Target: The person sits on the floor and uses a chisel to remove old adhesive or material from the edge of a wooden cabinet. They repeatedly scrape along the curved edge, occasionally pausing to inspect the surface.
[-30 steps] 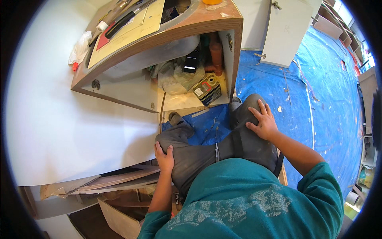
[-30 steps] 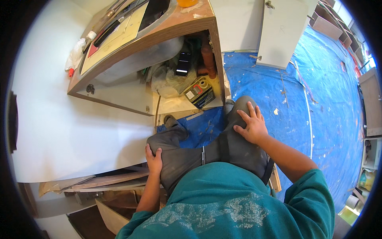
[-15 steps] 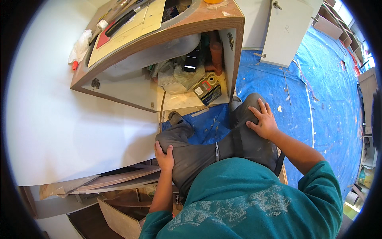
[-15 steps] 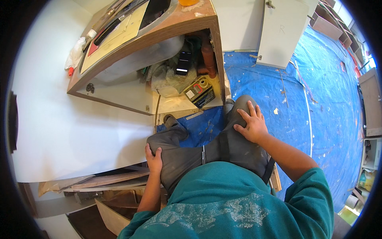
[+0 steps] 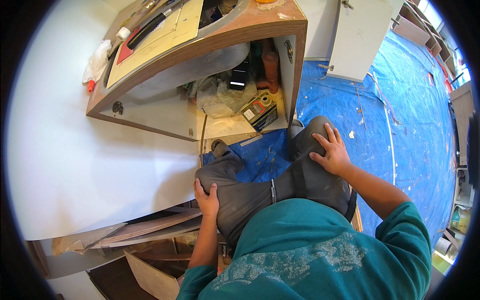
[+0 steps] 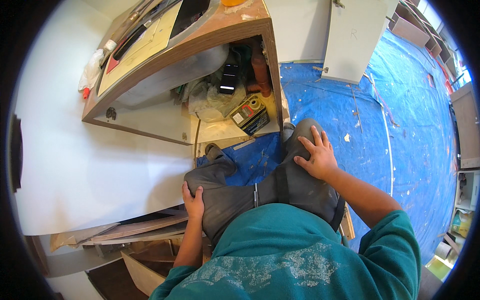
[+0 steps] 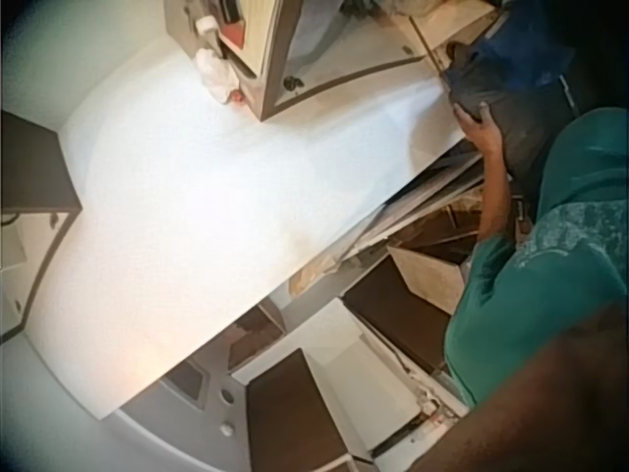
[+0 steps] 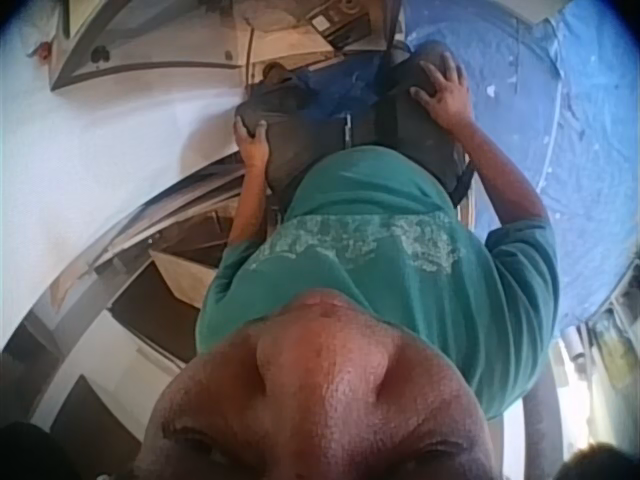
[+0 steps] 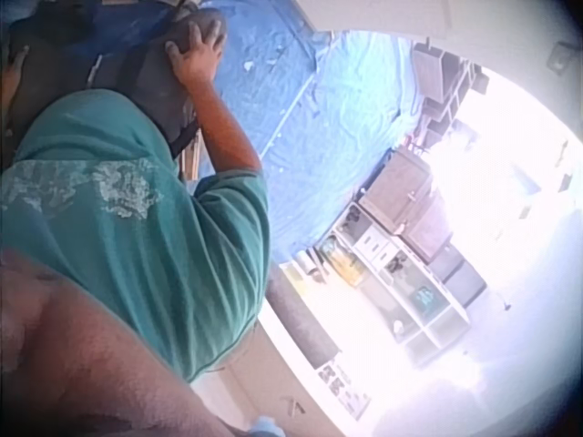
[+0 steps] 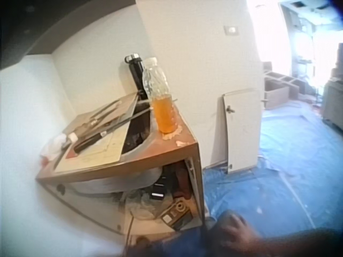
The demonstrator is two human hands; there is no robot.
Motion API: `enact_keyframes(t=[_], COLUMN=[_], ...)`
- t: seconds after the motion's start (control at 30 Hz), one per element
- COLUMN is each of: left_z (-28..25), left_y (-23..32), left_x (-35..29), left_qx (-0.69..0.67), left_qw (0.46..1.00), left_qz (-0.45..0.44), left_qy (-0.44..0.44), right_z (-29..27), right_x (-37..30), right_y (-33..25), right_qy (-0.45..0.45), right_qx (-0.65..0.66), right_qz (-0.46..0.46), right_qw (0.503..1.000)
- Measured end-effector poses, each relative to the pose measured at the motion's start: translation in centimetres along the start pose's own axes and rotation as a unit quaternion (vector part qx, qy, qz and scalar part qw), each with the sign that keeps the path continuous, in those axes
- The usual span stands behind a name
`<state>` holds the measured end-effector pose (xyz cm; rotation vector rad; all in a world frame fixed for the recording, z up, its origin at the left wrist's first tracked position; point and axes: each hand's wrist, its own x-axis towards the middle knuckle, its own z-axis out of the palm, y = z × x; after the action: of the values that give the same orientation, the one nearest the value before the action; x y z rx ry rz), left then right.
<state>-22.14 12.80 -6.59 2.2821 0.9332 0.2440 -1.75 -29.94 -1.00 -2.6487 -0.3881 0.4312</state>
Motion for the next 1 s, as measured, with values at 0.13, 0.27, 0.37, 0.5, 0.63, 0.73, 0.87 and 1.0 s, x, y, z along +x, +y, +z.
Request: enact_keyframes(t=[0.13,0.27,0.37,0.5,0.63,0.73,0.87,1.0], left_z=[0.17,0.12,0.09,0.04,-0.05,0.07,0.07,0.01], left_y=[-0.13,-0.01,-0.08,0.10,0.09,-0.48,-0.35,-0.05], left_x=[0.06,0.07,0.04,0.04,0.07,0.10,0.10,0.11], left_qx=[-0.001,0.000,0.000,-0.006,-0.007,-0.007,-0.004,-0.009], left_qw=[1.000,1.000,1.000,1.000,1.000,1.000,1.000,1.000], left_qz=[0.003,-0.002,0.001,-0.004,-0.001,0.007,0.001,0.001], left_qy=[0.000,0.000,0.000,-0.002,-0.003,0.002,0.000,-0.001], right_z=[0.17,0.14,0.03,0.03,-0.10,-0.19,-0.15,0.03], right_x=[0.05,0.04,-0.01,-0.03,-0.07,-0.11,-0.16,-0.09], right_y=[0.27,0.31,0.09,0.14,0.00,-0.13,-0.08,0.09], right_qy=[0.003,0.005,0.003,0.003,0.001,-0.002,-0.002,-0.001], right_qx=[-0.002,-0.001,-0.002,-0.002,-0.005,-0.005,0.001,-0.006], right_qz=[-0.002,-0.003,-0.001,-0.003,0.001,0.002,0.003,-0.002], right_qw=[1.000,1.000,1.000,1.000,1.000,1.000,1.000,1.000])
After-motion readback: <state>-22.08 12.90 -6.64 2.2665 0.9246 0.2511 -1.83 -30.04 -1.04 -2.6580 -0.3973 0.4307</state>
